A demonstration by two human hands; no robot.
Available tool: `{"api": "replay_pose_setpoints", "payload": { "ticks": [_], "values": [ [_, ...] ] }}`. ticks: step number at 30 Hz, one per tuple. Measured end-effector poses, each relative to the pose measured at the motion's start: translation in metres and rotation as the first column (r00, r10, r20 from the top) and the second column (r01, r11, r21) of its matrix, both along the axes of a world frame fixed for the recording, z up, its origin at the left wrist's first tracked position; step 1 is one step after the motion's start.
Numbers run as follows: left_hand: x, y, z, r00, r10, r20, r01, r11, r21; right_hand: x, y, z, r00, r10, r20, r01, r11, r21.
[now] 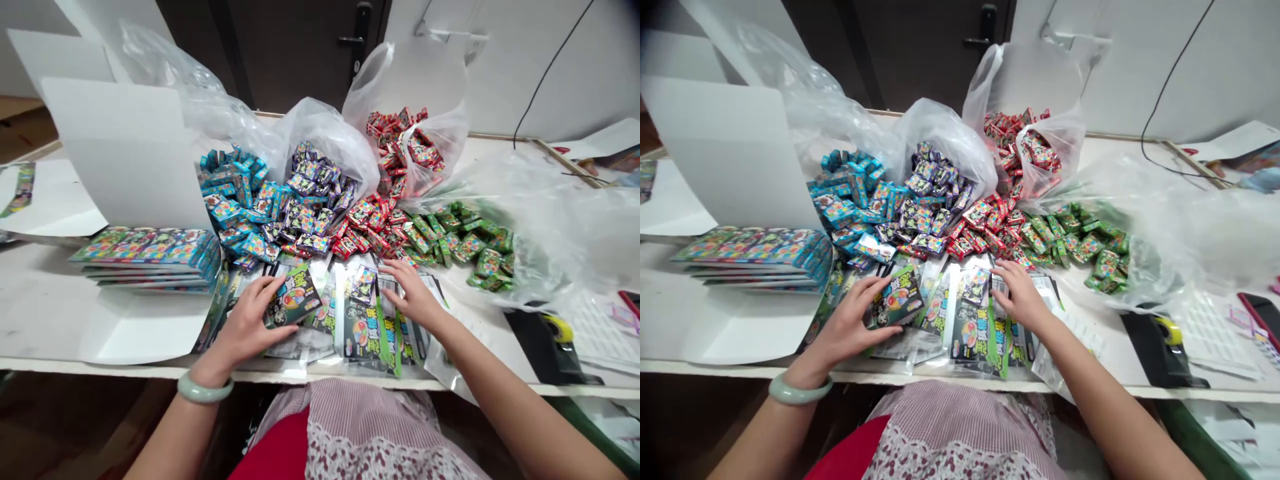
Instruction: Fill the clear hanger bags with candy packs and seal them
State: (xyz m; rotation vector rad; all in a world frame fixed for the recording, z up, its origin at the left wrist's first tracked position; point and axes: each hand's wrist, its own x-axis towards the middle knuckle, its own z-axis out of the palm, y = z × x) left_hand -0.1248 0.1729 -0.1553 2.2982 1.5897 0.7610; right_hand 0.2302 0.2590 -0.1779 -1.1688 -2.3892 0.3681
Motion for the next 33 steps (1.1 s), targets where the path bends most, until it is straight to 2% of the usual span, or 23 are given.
{"api": "replay_pose_setpoints", "payload": {
  "ticks": [2,5,8,10,13,16,19,23,27,30,33],
  "values": [
    [0.005,0.003,0.002,0.999,-0.037,0.001,0.037,0.999,-0.023,-0.012,0.0,0.001,0.994,-0.076,0.075,0.079,0.997,-0.026],
    [0.011,0.006,0.004,0.997,-0.081,0.005,0.081,0.996,-0.042,-0.03,0.003,0.001,0.988,-0.082,0.134,0.092,0.993,-0.07],
    [0.011,0.004,0.003,0.997,-0.082,0.008,0.083,0.996,-0.045,-0.034,0.002,0.006,0.996,-0.089,0.023,0.09,0.994,-0.054],
    [0.01,0.002,0.001,0.996,-0.088,0.001,0.088,0.994,-0.061,-0.03,-0.001,0.018,0.993,-0.089,-0.08,0.088,0.996,-0.009],
    [0.013,-0.001,0.0,0.992,-0.125,0.002,0.125,0.989,-0.077,-0.026,-0.006,0.049,0.994,0.073,-0.079,-0.071,0.997,0.036],
    [0.018,0.001,0.001,0.987,-0.158,0.012,0.158,0.986,-0.048,-0.03,-0.01,0.077,0.955,0.285,0.082,-0.288,0.957,0.026],
    [0.022,0.002,0.005,0.984,-0.174,-0.02,0.175,0.985,0.005,-0.036,-0.009,0.09,0.893,0.391,0.222,-0.397,0.918,-0.021],
    [0.027,0.003,0.009,0.97,-0.239,-0.036,0.239,0.971,0.014,-0.041,-0.005,0.091,0.836,0.457,0.303,-0.459,0.886,-0.069],
    [0.034,0.005,0.008,0.975,-0.222,0.006,0.222,0.975,-0.012,-0.045,-0.001,0.086,0.848,0.437,0.299,-0.438,0.897,-0.068],
    [0.038,0.004,0.006,0.984,-0.177,0.023,0.178,0.984,-0.031,-0.05,-0.002,0.079,0.894,0.421,0.155,-0.407,0.906,-0.116],
    [0.04,0.001,0.003,0.989,-0.134,0.062,0.136,0.99,-0.025,-0.059,-0.011,0.069,0.944,0.329,-0.034,-0.33,0.934,-0.139]
  ]
}}
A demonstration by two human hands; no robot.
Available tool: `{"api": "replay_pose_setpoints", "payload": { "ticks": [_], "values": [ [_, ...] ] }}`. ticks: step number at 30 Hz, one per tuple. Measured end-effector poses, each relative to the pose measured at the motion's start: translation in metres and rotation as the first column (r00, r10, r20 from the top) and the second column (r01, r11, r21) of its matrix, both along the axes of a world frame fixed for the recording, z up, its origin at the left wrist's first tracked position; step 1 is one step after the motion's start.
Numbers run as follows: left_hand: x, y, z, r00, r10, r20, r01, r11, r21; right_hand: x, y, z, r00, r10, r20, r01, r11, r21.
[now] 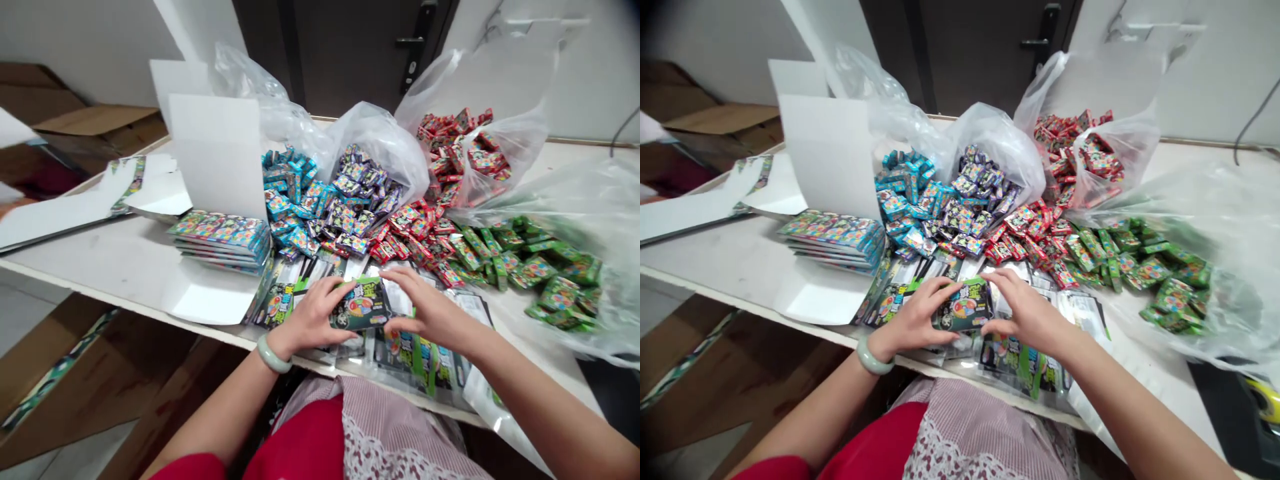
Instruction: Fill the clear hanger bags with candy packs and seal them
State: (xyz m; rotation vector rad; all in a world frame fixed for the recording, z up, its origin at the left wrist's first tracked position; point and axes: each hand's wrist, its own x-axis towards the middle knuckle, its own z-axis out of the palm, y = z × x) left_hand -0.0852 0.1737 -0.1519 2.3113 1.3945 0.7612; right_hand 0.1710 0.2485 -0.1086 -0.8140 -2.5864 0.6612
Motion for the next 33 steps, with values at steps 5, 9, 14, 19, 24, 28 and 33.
{"api": "replay_pose_setpoints", "payload": {
  "ticks": [5,9,14,19,24,28,33],
  "values": [
    [-0.007,-0.007,0.0,0.994,0.081,0.08,-0.082,0.997,0.012,-0.018,-0.019,-0.011,0.995,-0.03,-0.095,0.035,0.998,0.049],
    [-0.031,-0.023,0.007,0.982,0.103,0.16,-0.1,0.995,-0.027,-0.042,0.0,-0.013,0.931,-0.169,-0.322,0.125,0.98,-0.153],
    [-0.057,-0.055,0.015,0.965,0.116,0.235,-0.103,0.992,-0.067,-0.127,0.048,-0.03,0.985,-0.17,-0.033,0.166,0.98,-0.107],
    [-0.061,-0.07,0.008,0.959,0.152,0.239,-0.138,0.988,-0.074,-0.205,0.063,-0.052,0.954,-0.275,0.122,0.27,0.961,0.05],
    [-0.07,-0.07,0.004,0.949,0.191,0.249,-0.18,0.981,-0.066,-0.211,0.068,-0.062,0.935,-0.342,0.092,0.333,0.937,0.106],
    [-0.075,-0.066,0.006,0.953,0.187,0.24,-0.181,0.982,-0.048,-0.195,0.078,-0.061,0.967,-0.253,-0.028,0.254,0.966,0.043],
    [-0.071,-0.063,0.006,0.956,0.196,0.218,-0.19,0.98,-0.051,-0.187,0.078,-0.054,0.971,-0.239,-0.03,0.239,0.971,0.018]
  ]
}}
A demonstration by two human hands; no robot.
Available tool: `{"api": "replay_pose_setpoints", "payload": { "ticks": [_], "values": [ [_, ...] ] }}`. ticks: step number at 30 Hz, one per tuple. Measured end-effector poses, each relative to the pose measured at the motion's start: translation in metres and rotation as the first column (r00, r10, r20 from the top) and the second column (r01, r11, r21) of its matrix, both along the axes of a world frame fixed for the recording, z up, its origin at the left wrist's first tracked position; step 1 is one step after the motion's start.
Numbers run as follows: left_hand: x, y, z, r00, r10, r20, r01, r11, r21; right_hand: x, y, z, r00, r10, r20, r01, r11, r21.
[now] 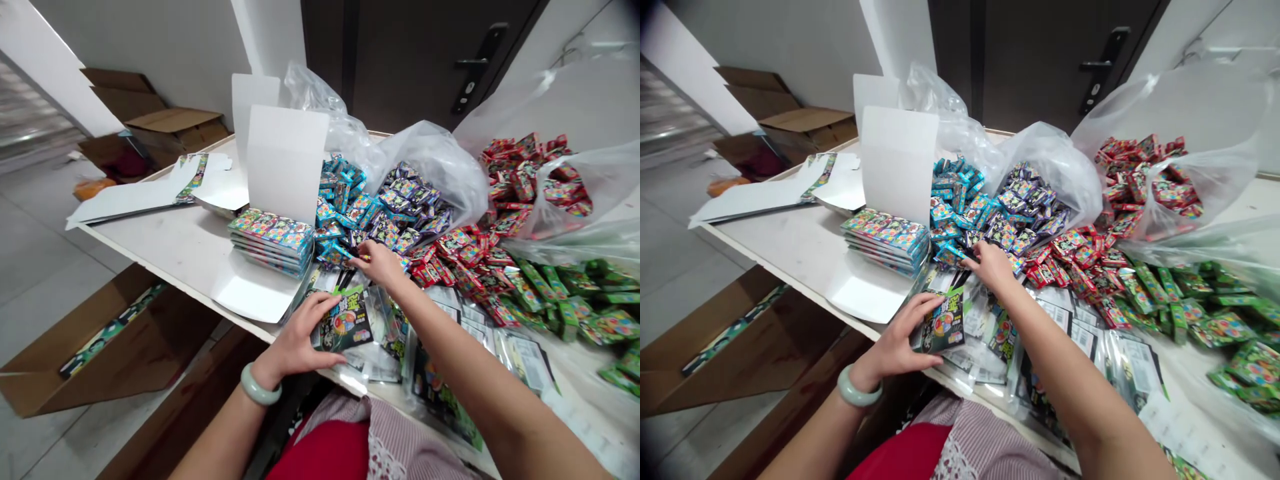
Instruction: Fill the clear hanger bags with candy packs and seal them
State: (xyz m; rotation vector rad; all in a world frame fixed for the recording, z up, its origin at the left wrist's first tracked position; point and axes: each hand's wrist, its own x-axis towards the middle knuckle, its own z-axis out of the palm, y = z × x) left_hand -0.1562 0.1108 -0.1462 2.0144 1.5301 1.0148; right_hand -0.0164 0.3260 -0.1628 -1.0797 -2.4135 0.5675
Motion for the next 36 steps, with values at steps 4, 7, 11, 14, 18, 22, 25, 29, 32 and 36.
{"api": "replay_pose_setpoints", "payload": {
  "ticks": [4,7,11,14,18,22,25,29,32,36],
  "values": [
    [0.006,-0.002,0.0,1.0,-0.001,-0.017,0.001,1.0,0.001,-0.015,-0.01,0.0,0.998,0.026,-0.065,-0.032,0.994,-0.101],
    [0.005,-0.006,0.002,1.0,0.013,-0.028,-0.013,1.0,0.003,-0.019,-0.01,0.0,0.99,0.005,-0.143,-0.03,0.984,-0.173],
    [-0.001,-0.009,0.005,0.998,0.048,-0.041,-0.048,0.999,0.004,0.012,-0.005,0.006,0.966,-0.075,-0.248,-0.009,0.947,-0.323],
    [0.001,-0.003,0.005,0.997,0.069,-0.04,-0.068,0.997,0.02,0.06,-0.009,0.023,0.911,-0.161,-0.38,-0.027,0.896,-0.444],
    [0.015,0.017,0.005,0.992,0.053,-0.113,-0.046,0.997,0.063,0.125,-0.033,0.057,0.74,-0.296,-0.604,-0.143,0.808,-0.571],
    [0.032,0.04,0.007,0.973,-0.001,-0.232,0.029,0.992,0.119,0.161,-0.063,0.07,0.716,-0.281,-0.639,-0.134,0.843,-0.521],
    [0.044,0.05,0.008,0.966,-0.034,-0.255,0.067,0.99,0.12,0.171,-0.076,0.063,0.712,-0.295,-0.638,-0.049,0.885,-0.463],
    [0.056,0.059,0.01,0.958,-0.082,-0.274,0.117,0.986,0.115,0.181,-0.082,0.055,0.791,-0.271,-0.549,0.055,0.924,-0.378],
    [0.061,0.062,0.012,0.951,-0.098,-0.294,0.139,0.983,0.124,0.189,-0.084,0.059,0.906,-0.202,-0.373,0.051,0.924,-0.378],
    [0.066,0.064,0.013,0.932,-0.15,-0.331,0.204,0.969,0.136,0.189,-0.085,0.059,0.946,-0.122,-0.299,-0.032,0.885,-0.465]
  ]
}}
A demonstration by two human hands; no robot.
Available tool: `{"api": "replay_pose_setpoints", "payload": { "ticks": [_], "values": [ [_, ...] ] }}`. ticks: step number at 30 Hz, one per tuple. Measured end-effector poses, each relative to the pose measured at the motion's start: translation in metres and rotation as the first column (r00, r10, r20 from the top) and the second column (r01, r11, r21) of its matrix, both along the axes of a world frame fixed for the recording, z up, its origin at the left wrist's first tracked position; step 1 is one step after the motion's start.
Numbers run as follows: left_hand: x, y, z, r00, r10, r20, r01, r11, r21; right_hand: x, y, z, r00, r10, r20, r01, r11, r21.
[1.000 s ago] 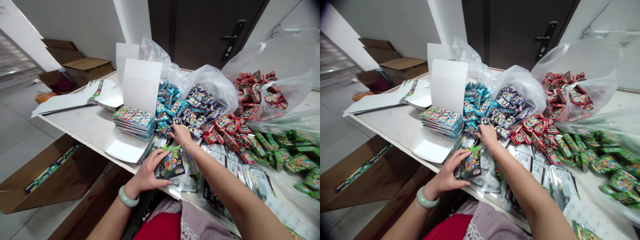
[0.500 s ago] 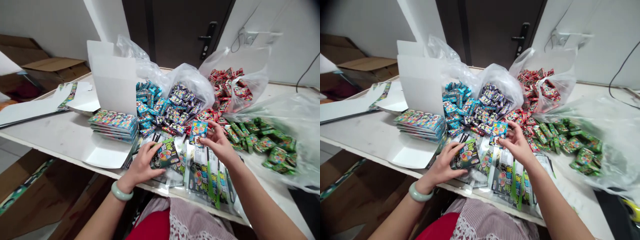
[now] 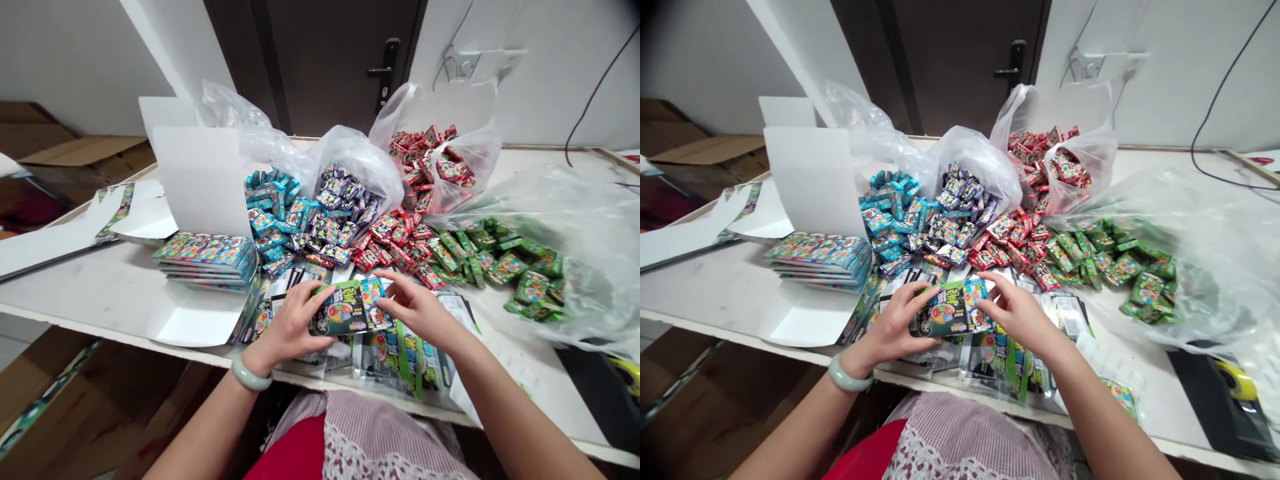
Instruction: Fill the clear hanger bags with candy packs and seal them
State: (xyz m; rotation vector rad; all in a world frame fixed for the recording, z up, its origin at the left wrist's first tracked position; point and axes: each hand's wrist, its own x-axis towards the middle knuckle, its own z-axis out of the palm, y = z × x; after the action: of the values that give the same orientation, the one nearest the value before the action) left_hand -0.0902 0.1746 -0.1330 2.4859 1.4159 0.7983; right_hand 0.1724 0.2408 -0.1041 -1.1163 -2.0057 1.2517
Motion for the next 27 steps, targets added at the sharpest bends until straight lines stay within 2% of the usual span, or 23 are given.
{"api": "replay_pose_setpoints", "payload": {
  "ticks": [3,6,8,9,11,14,16,18,21,24,27],
  "values": [
    [0.006,0.001,-0.002,1.0,0.013,0.011,-0.013,1.0,0.009,-0.009,0.001,-0.006,0.995,-0.049,-0.083,0.048,0.999,-0.018],
    [0.011,0.002,-0.001,0.994,0.104,0.03,-0.105,0.994,0.016,-0.016,-0.003,-0.01,0.985,-0.154,-0.073,0.165,0.971,0.174],
    [0.015,0.001,0.004,0.986,0.162,0.05,-0.162,0.987,0.008,-0.018,-0.008,-0.009,0.989,-0.146,-0.036,0.151,0.948,0.282],
    [0.017,0.0,0.007,0.982,0.178,0.064,-0.179,0.984,-0.001,-0.019,-0.011,-0.008,0.991,-0.126,-0.038,0.131,0.953,0.273],
    [0.024,-0.002,0.015,0.977,0.184,0.111,-0.184,0.983,-0.007,-0.021,-0.017,-0.006,0.989,-0.091,-0.115,0.107,0.984,0.143],
    [0.038,-0.003,0.021,0.95,0.121,0.287,-0.108,0.992,-0.063,-0.019,-0.023,-0.004,0.964,-0.093,-0.249,0.093,0.996,-0.014],
    [0.051,-0.003,0.018,0.86,0.124,0.496,-0.05,0.986,-0.159,-0.012,-0.023,-0.003,0.965,-0.103,-0.241,0.106,0.994,0.0],
    [0.065,-0.003,0.009,0.717,0.189,0.671,-0.003,0.963,-0.268,-0.002,-0.023,-0.002,0.983,-0.085,-0.164,0.097,0.993,0.064],
    [0.084,-0.007,-0.008,0.551,0.269,0.79,0.062,0.931,-0.36,0.012,-0.023,-0.003,0.998,-0.045,-0.046,0.052,0.982,0.18],
    [0.094,-0.018,-0.023,0.474,0.292,0.831,0.113,0.915,-0.386,0.019,-0.027,-0.006,0.999,-0.019,0.031,0.012,0.974,0.226],
    [0.094,-0.032,-0.032,0.458,0.325,0.828,0.133,0.895,-0.425,0.022,-0.034,-0.008,0.993,0.055,0.105,-0.073,0.98,0.183]
  ]
}}
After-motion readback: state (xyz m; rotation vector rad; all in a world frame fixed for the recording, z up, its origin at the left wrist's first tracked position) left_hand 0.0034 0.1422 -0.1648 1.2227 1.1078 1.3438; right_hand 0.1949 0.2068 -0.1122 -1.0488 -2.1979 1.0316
